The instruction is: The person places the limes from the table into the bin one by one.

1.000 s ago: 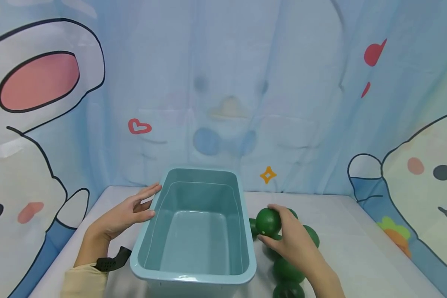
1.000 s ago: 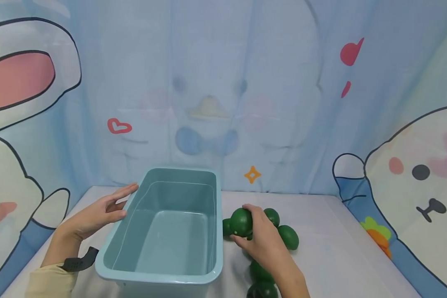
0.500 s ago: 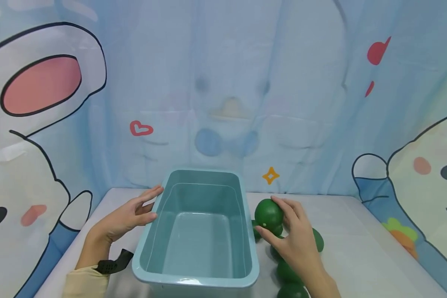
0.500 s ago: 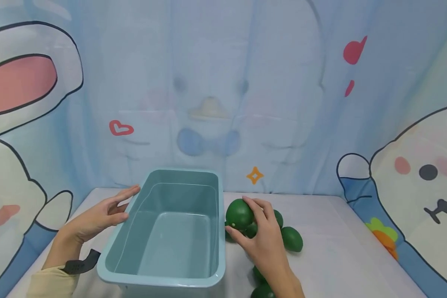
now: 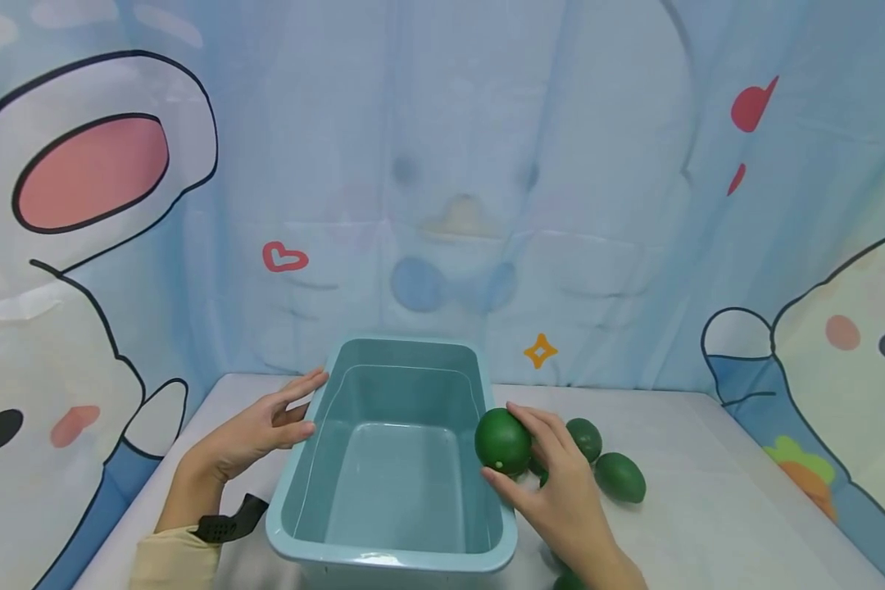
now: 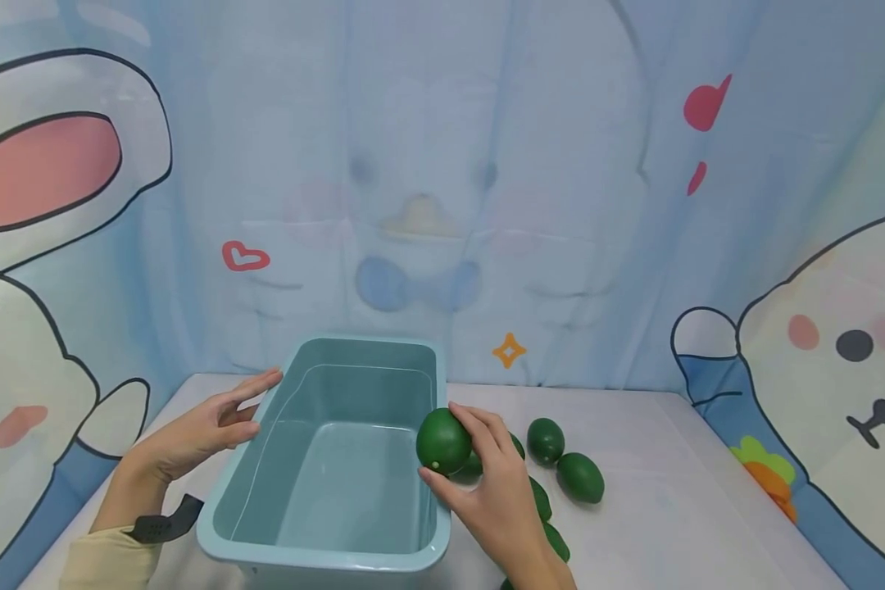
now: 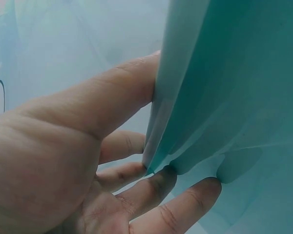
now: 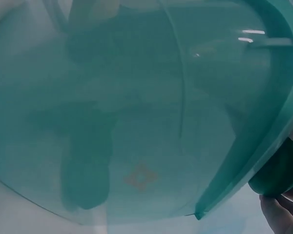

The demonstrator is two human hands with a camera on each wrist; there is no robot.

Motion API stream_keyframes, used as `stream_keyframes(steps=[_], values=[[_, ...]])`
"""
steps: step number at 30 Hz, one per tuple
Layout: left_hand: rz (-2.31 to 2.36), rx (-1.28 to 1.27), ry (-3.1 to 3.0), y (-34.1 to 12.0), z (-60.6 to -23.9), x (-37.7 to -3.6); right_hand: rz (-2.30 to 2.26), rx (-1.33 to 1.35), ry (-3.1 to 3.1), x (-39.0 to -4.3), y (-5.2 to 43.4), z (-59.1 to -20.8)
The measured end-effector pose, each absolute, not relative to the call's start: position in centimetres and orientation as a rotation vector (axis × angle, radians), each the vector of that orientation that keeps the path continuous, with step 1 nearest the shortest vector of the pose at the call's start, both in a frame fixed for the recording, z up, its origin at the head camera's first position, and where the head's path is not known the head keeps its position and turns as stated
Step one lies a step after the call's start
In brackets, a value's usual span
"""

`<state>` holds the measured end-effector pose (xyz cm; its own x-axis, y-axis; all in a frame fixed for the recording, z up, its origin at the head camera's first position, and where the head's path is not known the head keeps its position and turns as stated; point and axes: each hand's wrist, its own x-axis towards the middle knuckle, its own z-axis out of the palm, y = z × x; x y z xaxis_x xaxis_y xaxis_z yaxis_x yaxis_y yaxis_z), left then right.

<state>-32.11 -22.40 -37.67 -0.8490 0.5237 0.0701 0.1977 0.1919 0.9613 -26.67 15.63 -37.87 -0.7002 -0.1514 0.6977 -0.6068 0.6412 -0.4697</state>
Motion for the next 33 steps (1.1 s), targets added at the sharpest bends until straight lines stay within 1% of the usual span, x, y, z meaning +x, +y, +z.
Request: stream_keyframes(steps=[4,9,16,24,33], values=[[1.706,0.682,2.2,-22.34,-37.66,-32.06,0.959,0.609,-2.235,-26.47,15.34,-37.96],[1.694,0.675,2.211,-22.23,-37.65,-32.12,1.087,0.622,-2.269,-26.22,15.07,-38.01],[1.69,0.653,2.232,-22.15,-37.69,-32.06,1.21,0.732,-2.334,-26.24,15.25,-37.84],[1.681,0.618,2.269,-22.05,-37.85,-32.02,1.175,0.814,-2.332,-26.19,15.44,-37.89],[1.681,0.626,2.27,-21.94,-37.89,-32.01,1.039,0.862,-2.34,-26.14,15.6,-37.78]])
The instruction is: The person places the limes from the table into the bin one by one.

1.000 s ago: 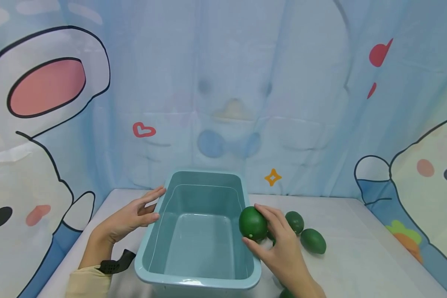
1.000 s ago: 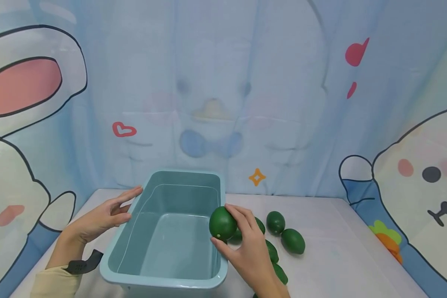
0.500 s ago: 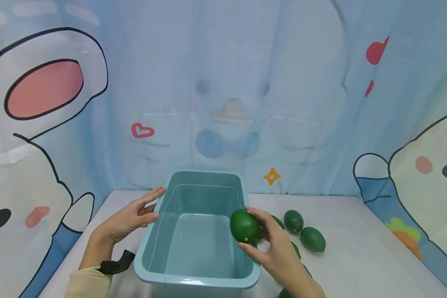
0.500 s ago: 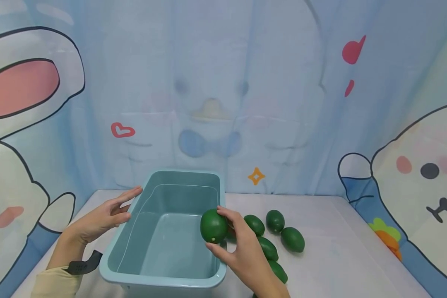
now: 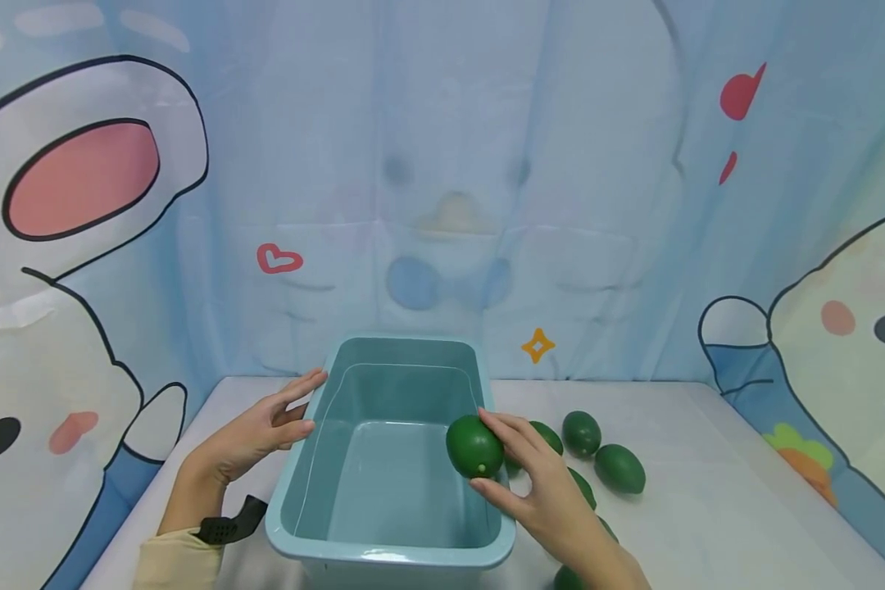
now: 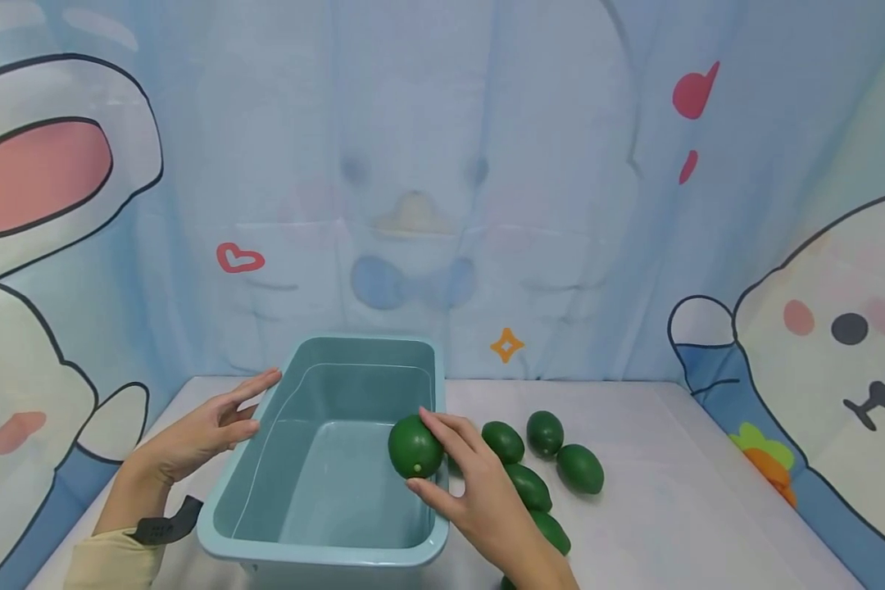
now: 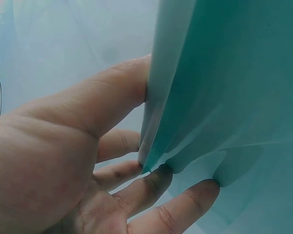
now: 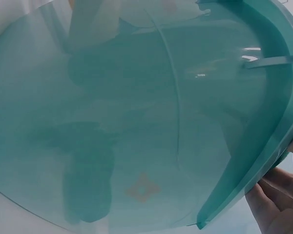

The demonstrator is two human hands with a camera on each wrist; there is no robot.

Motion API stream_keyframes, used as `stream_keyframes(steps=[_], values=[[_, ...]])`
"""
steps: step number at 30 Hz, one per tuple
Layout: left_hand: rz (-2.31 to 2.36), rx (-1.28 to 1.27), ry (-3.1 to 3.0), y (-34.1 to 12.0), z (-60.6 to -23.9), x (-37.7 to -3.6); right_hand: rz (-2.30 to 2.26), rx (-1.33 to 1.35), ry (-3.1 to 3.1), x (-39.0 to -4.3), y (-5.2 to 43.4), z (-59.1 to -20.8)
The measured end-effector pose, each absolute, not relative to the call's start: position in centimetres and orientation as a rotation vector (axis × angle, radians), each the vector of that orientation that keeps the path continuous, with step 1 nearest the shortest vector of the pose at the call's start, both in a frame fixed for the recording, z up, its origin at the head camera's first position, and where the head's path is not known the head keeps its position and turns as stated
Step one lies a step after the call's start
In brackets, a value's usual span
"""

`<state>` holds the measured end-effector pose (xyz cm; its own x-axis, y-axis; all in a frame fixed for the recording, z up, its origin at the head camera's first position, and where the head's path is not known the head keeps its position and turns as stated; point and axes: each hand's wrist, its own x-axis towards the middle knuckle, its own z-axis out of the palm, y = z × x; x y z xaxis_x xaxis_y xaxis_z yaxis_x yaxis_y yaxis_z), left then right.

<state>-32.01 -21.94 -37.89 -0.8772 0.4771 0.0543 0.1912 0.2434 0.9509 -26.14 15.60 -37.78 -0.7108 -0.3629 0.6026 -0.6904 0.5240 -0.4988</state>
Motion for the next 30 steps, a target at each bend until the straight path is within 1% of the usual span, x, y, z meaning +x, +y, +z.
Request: stream_keyframes(steps=[12,17,24,30], values=[[1.679,0.633,2.255,-21.8,-37.8,-32.1,1.028,0.91,-2.332,-26.4,15.9,-38.0],[1.686,0.626,2.246,-21.9,-37.9,-32.1,0.966,0.886,-2.342,-26.4,16.0,-38.0],[1.707,0.638,2.224,-21.9,-38.0,-32.2,0.844,0.758,-2.505,-26.8,17.0,-37.9],[1.717,0.656,2.194,-21.9,-38.1,-32.3,0.723,0.571,-2.731,-27.6,20.4,-37.6]])
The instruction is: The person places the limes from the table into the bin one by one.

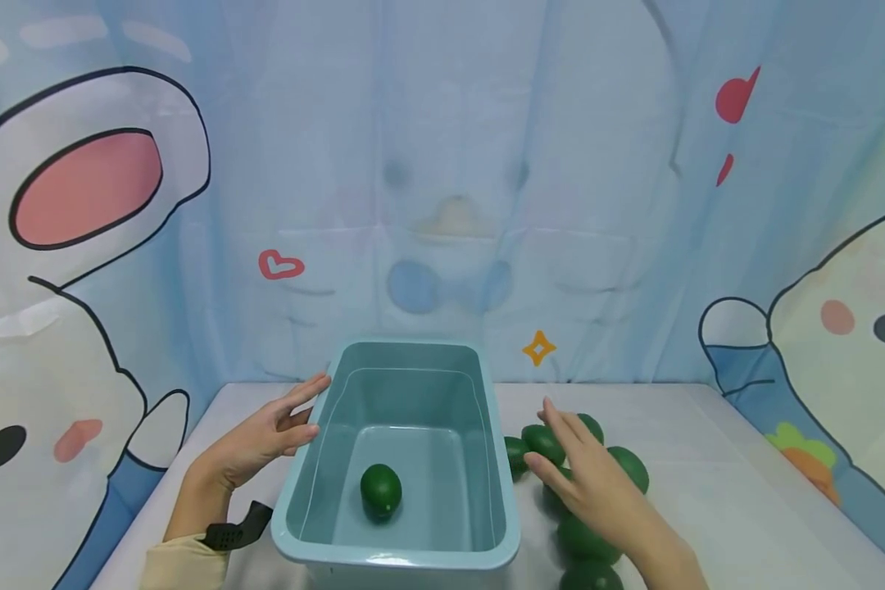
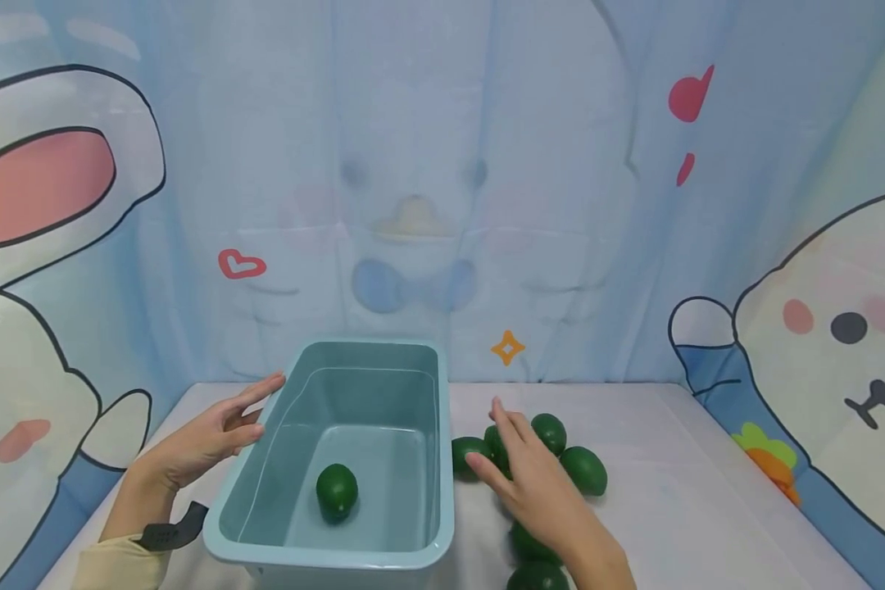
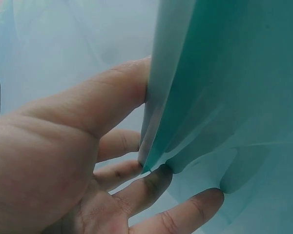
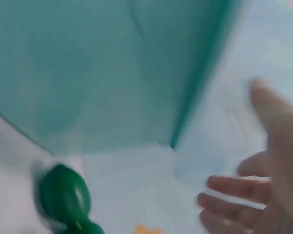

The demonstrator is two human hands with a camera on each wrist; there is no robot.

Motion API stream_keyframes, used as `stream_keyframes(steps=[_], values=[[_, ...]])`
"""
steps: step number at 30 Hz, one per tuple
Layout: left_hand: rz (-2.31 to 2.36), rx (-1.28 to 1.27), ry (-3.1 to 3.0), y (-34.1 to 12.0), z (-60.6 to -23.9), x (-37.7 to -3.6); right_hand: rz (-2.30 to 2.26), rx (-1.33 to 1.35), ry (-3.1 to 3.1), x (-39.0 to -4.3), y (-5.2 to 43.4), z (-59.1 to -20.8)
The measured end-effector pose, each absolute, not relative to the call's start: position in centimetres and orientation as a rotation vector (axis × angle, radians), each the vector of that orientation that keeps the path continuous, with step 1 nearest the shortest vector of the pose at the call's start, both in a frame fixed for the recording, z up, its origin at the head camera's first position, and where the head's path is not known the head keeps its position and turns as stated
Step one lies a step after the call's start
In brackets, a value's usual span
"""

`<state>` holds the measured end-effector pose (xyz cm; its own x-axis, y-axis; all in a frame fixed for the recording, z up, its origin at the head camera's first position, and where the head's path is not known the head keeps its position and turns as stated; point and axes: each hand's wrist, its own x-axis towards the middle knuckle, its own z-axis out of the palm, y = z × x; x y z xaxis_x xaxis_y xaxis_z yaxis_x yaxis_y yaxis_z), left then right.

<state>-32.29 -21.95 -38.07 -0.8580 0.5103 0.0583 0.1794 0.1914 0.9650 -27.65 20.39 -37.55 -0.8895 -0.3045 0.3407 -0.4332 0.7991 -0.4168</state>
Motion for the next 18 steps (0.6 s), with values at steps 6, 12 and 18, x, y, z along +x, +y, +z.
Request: stream_keyframes(steps=[6,12,18], values=[[1.705,0.634,2.219,-21.9,-38.0,-32.2,0.597,0.448,-2.989,-28.7,24.7,-37.6],[1.685,0.624,2.229,-21.9,-37.9,-32.1,0.62,0.38,-3.192,-29.6,27.2,-38.7],[1.677,0.637,2.242,-21.9,-38.0,-32.0,0.733,0.349,-3.278,-30.1,27.7,-39.9]])
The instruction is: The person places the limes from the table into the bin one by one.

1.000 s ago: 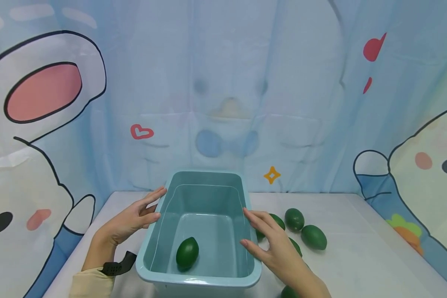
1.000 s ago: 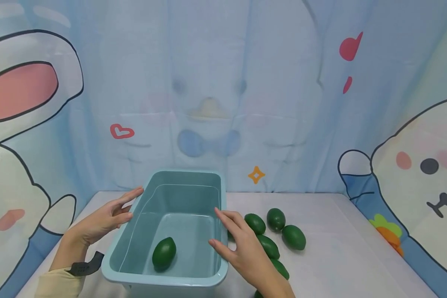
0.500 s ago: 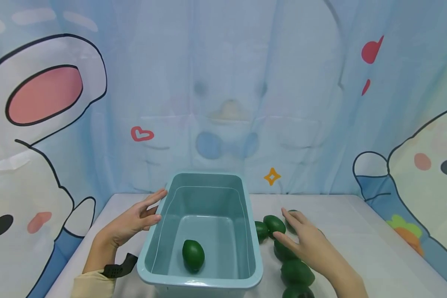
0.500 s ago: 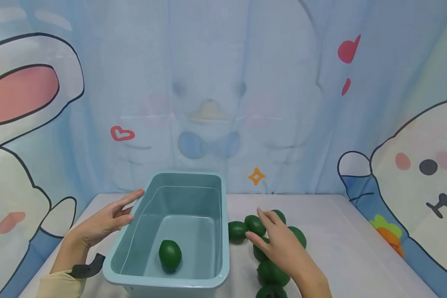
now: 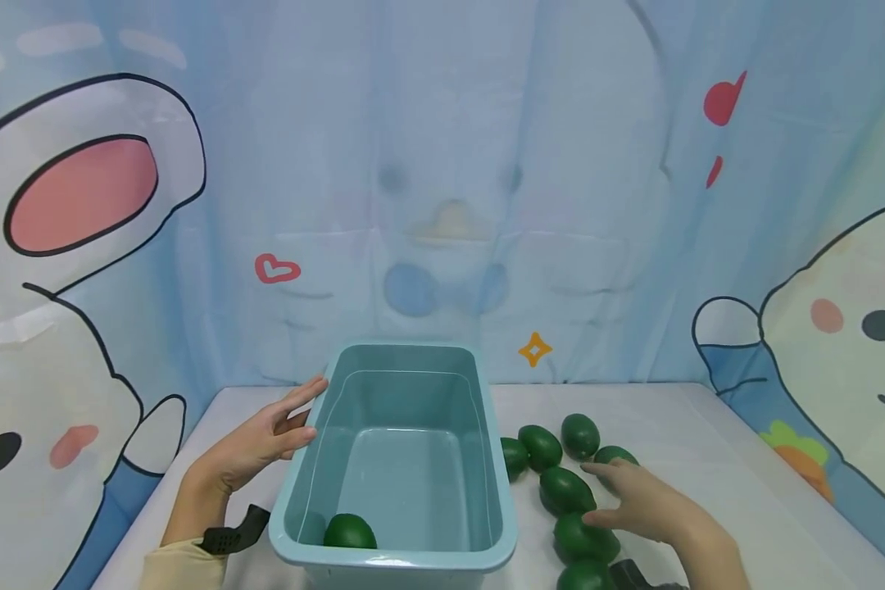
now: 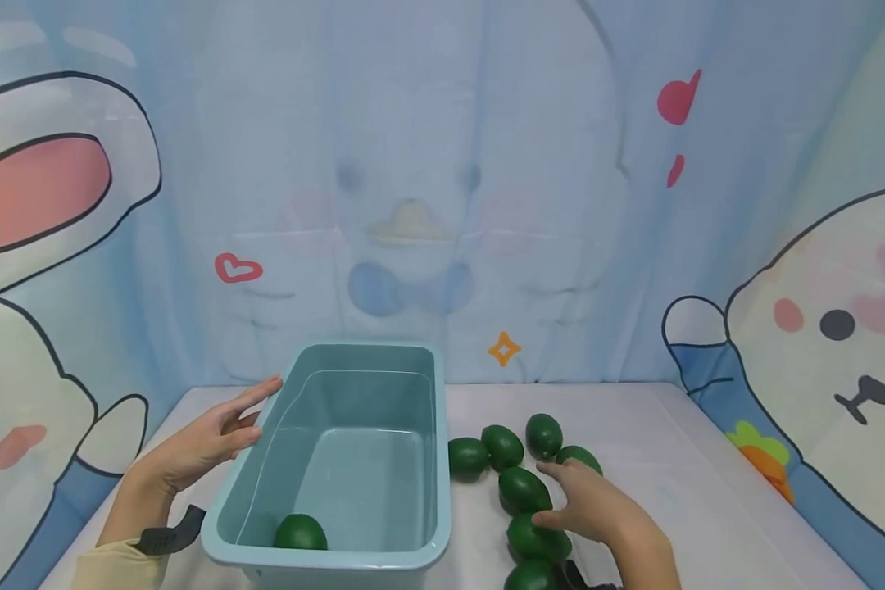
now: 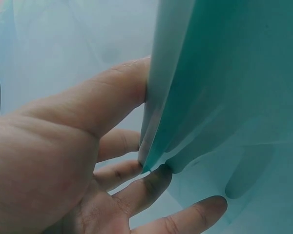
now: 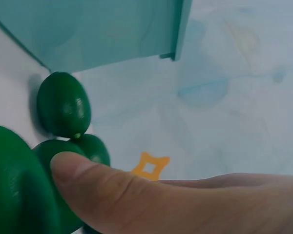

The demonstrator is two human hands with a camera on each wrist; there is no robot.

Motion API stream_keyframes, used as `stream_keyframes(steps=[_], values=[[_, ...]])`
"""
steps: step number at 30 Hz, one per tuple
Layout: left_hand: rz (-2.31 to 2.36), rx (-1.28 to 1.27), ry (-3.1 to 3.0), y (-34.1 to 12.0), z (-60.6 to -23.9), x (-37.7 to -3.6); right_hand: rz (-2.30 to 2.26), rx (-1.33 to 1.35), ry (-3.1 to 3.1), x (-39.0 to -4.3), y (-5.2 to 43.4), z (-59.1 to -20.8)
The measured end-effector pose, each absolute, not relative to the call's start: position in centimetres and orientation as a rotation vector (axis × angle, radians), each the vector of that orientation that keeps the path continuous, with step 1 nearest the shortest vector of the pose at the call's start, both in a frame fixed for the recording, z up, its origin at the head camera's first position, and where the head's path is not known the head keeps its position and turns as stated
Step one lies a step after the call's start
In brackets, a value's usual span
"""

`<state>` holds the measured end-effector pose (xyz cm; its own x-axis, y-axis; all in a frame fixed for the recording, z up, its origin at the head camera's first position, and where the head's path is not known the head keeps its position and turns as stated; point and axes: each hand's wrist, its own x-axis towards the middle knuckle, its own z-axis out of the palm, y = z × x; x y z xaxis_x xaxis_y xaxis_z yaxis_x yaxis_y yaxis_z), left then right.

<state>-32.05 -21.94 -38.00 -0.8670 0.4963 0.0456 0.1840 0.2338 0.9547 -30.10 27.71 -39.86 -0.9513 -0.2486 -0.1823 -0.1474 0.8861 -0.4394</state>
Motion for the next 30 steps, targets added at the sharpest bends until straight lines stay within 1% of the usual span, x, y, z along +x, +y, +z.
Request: stream_keyframes(steps=[7,16,30], values=[[1.675,0.636,2.248,-22.1,-38.1,-31.9,-0.705,-0.245,2.727,-30.6,27.7,-40.9],[1.662,0.624,2.26,-21.9,-38.1,-31.9,-0.654,-0.141,2.698,-30.6,27.4,-41.4],[1.659,0.63,2.265,-22.0,-38.2,-32.0,-0.726,-0.188,2.716,-29.7,26.9,-41.0]])
